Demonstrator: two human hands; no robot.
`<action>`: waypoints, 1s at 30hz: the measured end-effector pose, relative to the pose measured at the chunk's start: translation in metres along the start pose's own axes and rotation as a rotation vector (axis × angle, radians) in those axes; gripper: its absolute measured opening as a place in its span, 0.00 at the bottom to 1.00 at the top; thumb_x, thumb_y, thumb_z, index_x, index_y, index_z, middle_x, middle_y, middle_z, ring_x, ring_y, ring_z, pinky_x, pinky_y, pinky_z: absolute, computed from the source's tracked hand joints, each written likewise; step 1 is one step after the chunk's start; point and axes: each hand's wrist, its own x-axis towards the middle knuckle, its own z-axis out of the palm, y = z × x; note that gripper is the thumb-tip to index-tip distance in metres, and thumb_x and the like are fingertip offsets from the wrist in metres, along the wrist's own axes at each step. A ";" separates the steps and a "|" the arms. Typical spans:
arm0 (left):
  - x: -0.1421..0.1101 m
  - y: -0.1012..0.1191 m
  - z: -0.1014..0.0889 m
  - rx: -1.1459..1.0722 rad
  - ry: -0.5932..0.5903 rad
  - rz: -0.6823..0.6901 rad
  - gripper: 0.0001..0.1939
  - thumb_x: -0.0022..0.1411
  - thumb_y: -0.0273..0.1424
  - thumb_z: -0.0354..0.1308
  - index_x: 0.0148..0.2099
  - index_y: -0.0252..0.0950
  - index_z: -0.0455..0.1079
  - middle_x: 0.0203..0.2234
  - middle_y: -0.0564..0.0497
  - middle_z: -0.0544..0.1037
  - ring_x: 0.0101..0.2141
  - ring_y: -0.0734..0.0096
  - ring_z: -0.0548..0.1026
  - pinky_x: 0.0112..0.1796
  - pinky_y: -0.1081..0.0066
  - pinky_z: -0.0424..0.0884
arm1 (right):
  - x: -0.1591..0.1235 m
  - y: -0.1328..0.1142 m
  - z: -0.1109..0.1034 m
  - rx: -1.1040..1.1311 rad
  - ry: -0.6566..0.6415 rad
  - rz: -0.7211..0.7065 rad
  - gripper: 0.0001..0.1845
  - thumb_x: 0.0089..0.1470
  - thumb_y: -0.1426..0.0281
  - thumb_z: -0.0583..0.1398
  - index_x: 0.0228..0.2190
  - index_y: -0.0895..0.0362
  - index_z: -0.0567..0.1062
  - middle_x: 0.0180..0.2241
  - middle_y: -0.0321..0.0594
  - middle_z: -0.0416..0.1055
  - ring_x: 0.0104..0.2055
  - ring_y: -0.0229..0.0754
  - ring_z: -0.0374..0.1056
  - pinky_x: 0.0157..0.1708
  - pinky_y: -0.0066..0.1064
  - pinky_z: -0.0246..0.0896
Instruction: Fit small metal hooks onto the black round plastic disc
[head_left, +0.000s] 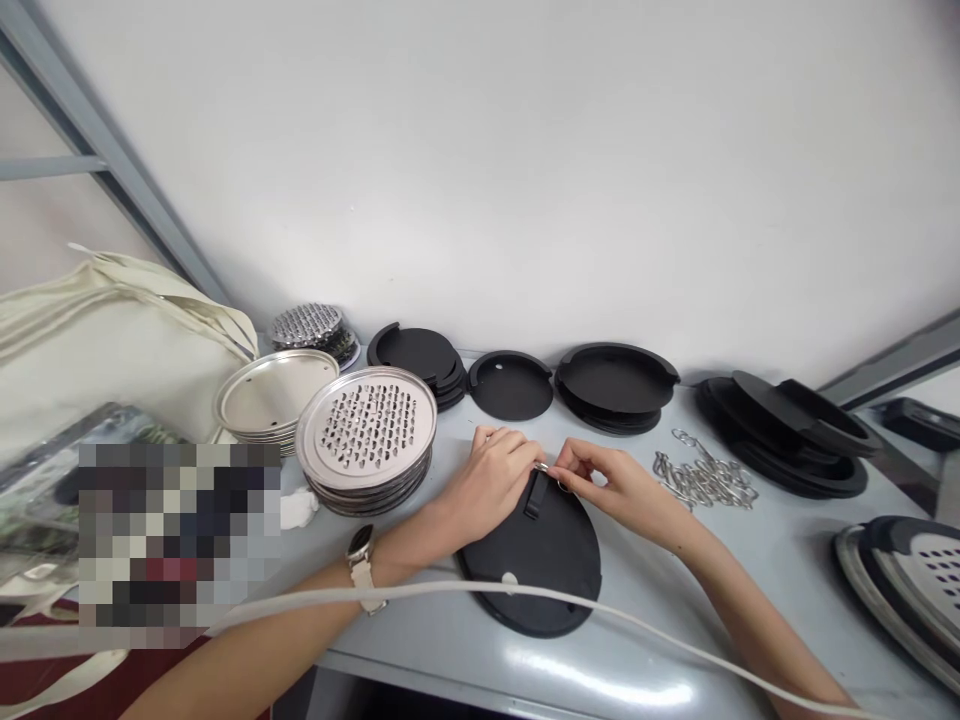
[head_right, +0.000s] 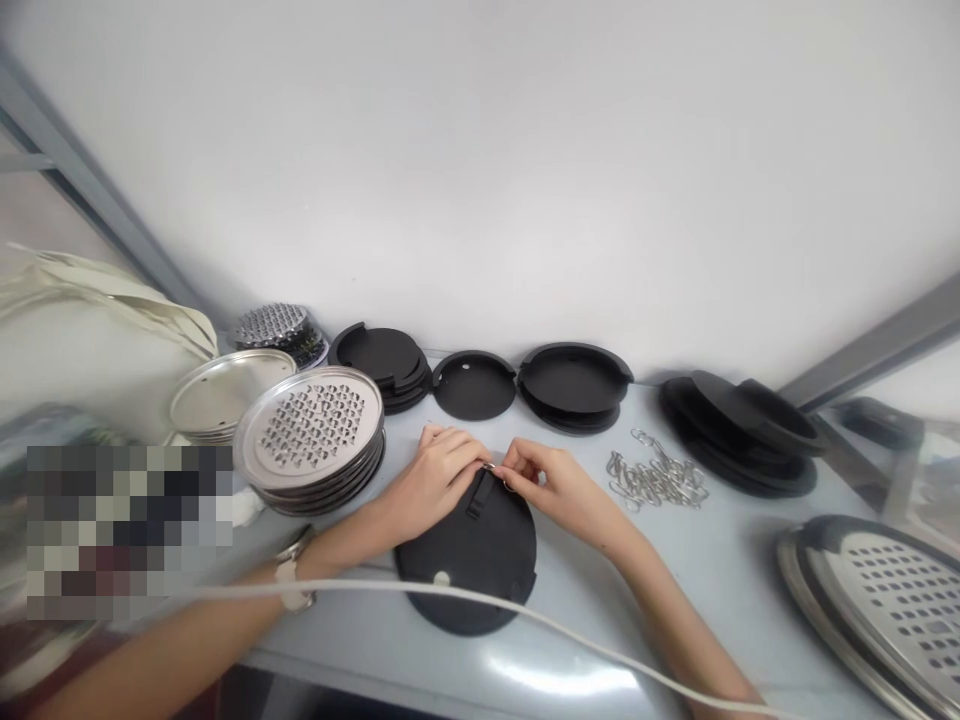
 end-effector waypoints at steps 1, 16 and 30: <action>0.000 0.000 0.000 0.001 0.001 0.003 0.10 0.68 0.25 0.43 0.38 0.36 0.65 0.35 0.52 0.71 0.40 0.69 0.67 0.45 0.67 0.55 | 0.000 0.000 0.000 -0.003 -0.006 -0.003 0.18 0.60 0.56 0.51 0.26 0.55 0.66 0.23 0.33 0.63 0.26 0.36 0.59 0.26 0.27 0.54; -0.001 0.001 -0.003 -0.034 -0.021 0.031 0.12 0.68 0.22 0.42 0.43 0.37 0.65 0.35 0.55 0.75 0.38 0.71 0.70 0.45 0.67 0.52 | 0.000 0.006 -0.003 0.053 -0.071 0.020 0.15 0.60 0.58 0.52 0.27 0.55 0.65 0.26 0.34 0.66 0.29 0.37 0.61 0.30 0.29 0.56; -0.001 -0.003 0.000 -0.081 -0.021 0.033 0.11 0.66 0.23 0.46 0.35 0.36 0.68 0.31 0.55 0.76 0.37 0.72 0.70 0.46 0.66 0.50 | 0.006 0.020 0.001 0.345 -0.136 0.072 0.14 0.56 0.59 0.58 0.27 0.56 0.64 0.25 0.32 0.61 0.29 0.35 0.58 0.30 0.27 0.56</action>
